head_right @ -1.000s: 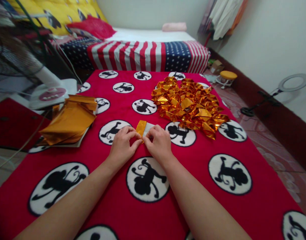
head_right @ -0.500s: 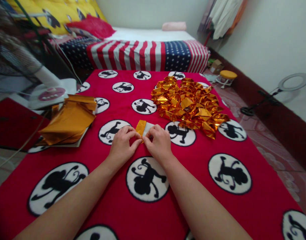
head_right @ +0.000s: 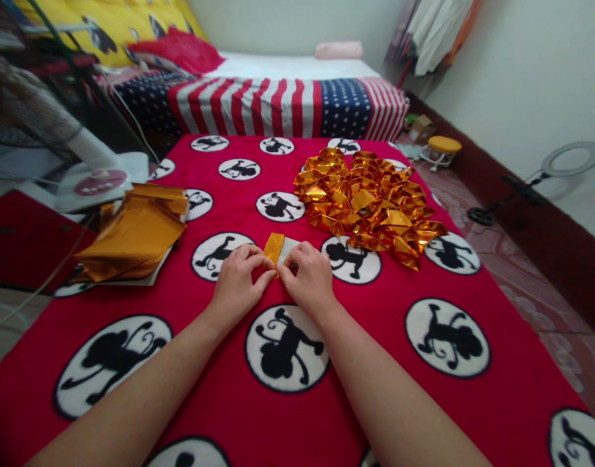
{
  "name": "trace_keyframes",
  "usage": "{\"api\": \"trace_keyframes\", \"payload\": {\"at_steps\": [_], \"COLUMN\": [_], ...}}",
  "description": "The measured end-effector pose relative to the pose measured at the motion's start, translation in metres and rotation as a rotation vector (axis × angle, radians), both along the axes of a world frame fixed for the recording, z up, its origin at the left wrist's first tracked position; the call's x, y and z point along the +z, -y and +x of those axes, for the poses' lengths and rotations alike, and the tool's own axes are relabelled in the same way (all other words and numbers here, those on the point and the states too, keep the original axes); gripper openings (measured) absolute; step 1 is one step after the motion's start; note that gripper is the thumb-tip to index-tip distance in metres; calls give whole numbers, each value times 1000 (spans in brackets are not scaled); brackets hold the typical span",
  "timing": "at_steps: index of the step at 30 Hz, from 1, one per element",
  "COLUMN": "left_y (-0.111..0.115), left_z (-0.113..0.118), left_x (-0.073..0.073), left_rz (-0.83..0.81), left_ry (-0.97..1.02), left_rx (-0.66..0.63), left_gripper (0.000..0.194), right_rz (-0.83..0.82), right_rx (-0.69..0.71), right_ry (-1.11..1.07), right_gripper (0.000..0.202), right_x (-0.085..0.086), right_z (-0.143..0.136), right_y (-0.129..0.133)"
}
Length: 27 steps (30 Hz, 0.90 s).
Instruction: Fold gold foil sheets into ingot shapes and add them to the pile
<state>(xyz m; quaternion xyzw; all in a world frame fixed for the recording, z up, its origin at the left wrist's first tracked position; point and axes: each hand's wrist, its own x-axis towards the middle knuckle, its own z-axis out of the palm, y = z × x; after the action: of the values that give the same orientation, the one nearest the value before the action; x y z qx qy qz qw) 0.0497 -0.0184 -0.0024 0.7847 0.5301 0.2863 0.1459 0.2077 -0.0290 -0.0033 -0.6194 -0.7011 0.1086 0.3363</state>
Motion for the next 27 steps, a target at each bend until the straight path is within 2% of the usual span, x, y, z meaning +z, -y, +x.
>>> {"api": "trace_keyframes", "payload": {"at_steps": [27], "left_y": [-1], "left_z": [0], "left_x": [-2], "left_rz": [5], "left_ry": [0], "left_rx": [1], "left_gripper": [4], "right_rz": [9], "right_rx": [3], "right_ry": [4], "right_gripper": [19], "right_x": [0], "right_z": [0], "right_y": [1]}}
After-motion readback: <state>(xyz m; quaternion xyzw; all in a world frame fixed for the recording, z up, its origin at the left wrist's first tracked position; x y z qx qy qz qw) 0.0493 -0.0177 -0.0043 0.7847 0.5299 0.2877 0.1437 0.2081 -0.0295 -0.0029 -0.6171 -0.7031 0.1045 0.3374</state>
